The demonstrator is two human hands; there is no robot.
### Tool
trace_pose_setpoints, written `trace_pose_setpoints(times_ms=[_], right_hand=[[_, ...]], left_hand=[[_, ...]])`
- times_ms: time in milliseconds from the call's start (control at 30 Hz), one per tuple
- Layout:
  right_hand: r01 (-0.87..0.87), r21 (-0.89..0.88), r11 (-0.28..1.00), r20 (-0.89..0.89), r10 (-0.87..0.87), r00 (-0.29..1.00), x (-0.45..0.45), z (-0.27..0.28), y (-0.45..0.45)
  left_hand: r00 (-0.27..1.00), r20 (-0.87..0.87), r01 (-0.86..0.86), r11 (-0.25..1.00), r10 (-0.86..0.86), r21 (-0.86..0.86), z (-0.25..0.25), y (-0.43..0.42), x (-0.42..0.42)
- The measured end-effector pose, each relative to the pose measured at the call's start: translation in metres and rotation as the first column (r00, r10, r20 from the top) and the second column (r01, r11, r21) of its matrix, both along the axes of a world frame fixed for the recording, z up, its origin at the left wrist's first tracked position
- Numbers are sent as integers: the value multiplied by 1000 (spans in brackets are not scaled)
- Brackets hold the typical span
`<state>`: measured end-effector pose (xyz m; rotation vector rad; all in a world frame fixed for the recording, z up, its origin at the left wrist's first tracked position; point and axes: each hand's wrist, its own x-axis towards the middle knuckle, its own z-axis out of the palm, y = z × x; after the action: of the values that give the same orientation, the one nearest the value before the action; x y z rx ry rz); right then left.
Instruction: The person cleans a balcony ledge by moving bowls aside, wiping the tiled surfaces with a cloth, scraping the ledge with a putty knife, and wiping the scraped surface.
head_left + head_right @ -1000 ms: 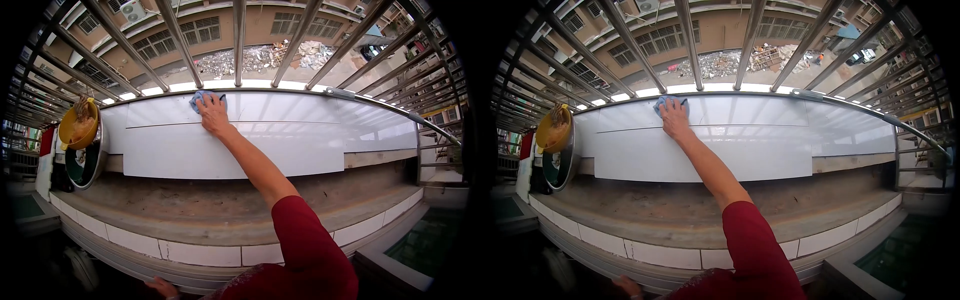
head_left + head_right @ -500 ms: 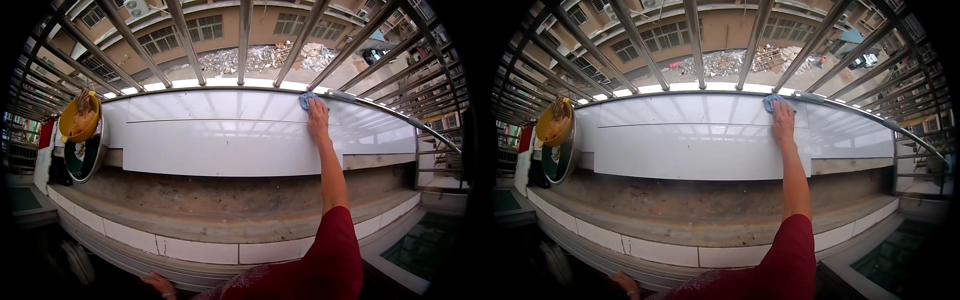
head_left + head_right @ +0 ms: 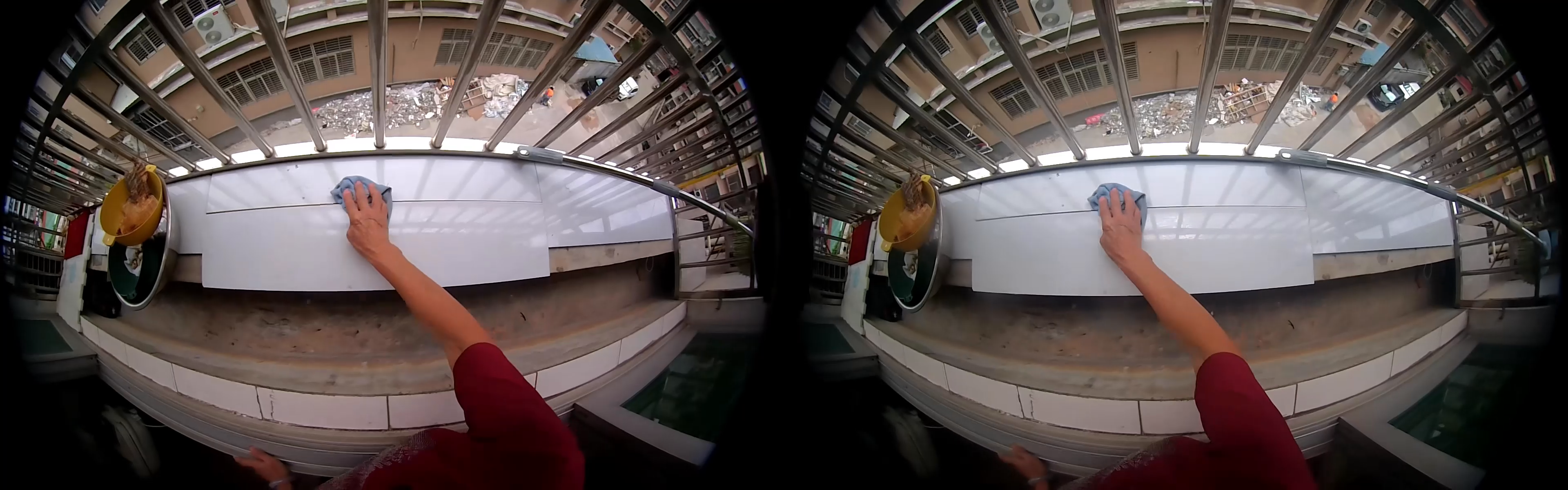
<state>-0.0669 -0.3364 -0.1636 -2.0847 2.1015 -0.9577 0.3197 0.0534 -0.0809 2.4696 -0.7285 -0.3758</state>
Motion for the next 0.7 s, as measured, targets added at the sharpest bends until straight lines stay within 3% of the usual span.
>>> trace_pose_setpoints(times_ms=[100, 200, 400, 533, 600, 700], right_hand=[[-186, 67, 980, -21, 188, 982, 17, 6, -8], [-290, 102, 952, -81, 299, 951, -33, 8, 6], [92, 104, 990, -215, -68, 974, -204, 21, 88], [439, 151, 886, -354, -366, 861, -317, 10, 128], [578, 296, 761, -312, -495, 811, -334, 20, 139], [621, 177, 764, -367, -534, 762, -293, 10, 142]], left_hand=[[993, 112, 15, 999, -19, 36, 4, -4, -7], [997, 69, 36, 999, -35, -23, 7, -7, -11], [998, 65, 7, 1000, -6, -14, -2, -1, -2], [1000, -8, 11, 1000, -11, -29, 8, -7, -7], [1000, 0, 21, 999, -21, -43, -1, -3, -1], [996, -83, 1, 992, -12, -125, 2, -7, -6]])
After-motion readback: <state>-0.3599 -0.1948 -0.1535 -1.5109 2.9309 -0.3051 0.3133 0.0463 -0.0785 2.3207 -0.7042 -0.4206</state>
